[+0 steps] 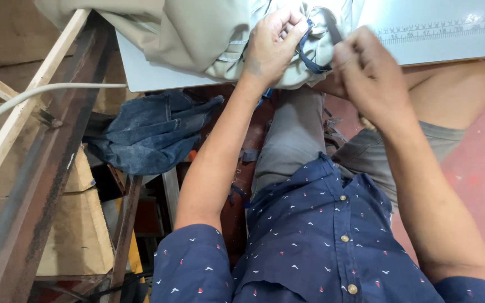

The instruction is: Trimming excess threads and adjusting the fabric around the zipper area of a pair of trousers using small scissors.

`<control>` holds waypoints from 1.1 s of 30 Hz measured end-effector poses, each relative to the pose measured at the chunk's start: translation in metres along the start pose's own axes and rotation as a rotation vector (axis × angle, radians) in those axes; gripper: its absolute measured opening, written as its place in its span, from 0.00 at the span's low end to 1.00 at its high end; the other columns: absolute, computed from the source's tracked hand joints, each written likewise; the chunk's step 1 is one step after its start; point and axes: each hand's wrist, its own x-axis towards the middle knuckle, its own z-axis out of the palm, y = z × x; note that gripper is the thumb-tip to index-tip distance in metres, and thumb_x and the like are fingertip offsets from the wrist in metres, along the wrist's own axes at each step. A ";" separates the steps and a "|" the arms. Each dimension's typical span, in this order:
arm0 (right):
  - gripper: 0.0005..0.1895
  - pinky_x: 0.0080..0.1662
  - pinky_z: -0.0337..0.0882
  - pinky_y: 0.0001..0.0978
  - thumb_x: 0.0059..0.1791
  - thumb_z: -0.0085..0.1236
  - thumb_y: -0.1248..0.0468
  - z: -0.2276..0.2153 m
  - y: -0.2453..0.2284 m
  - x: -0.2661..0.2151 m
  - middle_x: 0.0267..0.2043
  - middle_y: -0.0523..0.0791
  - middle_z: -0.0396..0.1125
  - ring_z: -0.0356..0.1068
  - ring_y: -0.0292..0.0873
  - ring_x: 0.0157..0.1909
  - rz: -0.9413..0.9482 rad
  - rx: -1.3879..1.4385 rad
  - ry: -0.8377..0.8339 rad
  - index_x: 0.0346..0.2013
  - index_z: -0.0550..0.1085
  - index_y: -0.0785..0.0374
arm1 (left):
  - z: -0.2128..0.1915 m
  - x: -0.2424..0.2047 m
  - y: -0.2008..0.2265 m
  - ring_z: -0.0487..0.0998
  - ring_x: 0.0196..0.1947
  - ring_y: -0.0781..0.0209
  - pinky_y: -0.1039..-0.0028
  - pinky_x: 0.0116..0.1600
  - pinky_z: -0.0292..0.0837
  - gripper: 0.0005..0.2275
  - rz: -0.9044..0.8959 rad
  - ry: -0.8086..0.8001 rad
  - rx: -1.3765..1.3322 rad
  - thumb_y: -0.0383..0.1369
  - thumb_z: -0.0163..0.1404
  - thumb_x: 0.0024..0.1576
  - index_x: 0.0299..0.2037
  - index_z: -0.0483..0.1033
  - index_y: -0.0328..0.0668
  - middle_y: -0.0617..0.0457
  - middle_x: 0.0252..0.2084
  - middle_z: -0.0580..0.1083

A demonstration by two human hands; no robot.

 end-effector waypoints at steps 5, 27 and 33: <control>0.13 0.27 0.62 0.28 0.60 0.53 0.57 0.013 0.024 0.015 0.28 0.42 0.68 0.68 0.36 0.24 0.124 0.073 -0.030 0.40 0.59 0.56 | -0.002 -0.002 0.004 0.64 0.20 0.76 0.79 0.28 0.61 0.08 0.007 -0.027 -0.029 0.35 0.48 0.59 0.26 0.72 0.52 0.66 0.22 0.69; 0.12 0.23 0.66 0.29 0.62 0.46 0.60 0.017 0.047 0.034 0.24 0.46 0.62 0.64 0.39 0.19 0.159 0.292 -0.138 0.40 0.57 0.61 | -0.004 -0.005 0.010 0.68 0.23 0.76 0.81 0.29 0.65 0.06 0.062 -0.094 -0.111 0.33 0.47 0.61 0.31 0.74 0.49 0.65 0.25 0.71; 0.14 0.24 0.66 0.28 0.60 0.50 0.55 0.022 0.056 0.034 0.25 0.47 0.60 0.60 0.37 0.20 0.289 0.522 -0.176 0.43 0.59 0.59 | -0.006 -0.006 0.010 0.61 0.24 0.75 0.79 0.30 0.57 0.07 0.115 -0.097 -0.059 0.33 0.47 0.61 0.30 0.70 0.50 0.66 0.25 0.65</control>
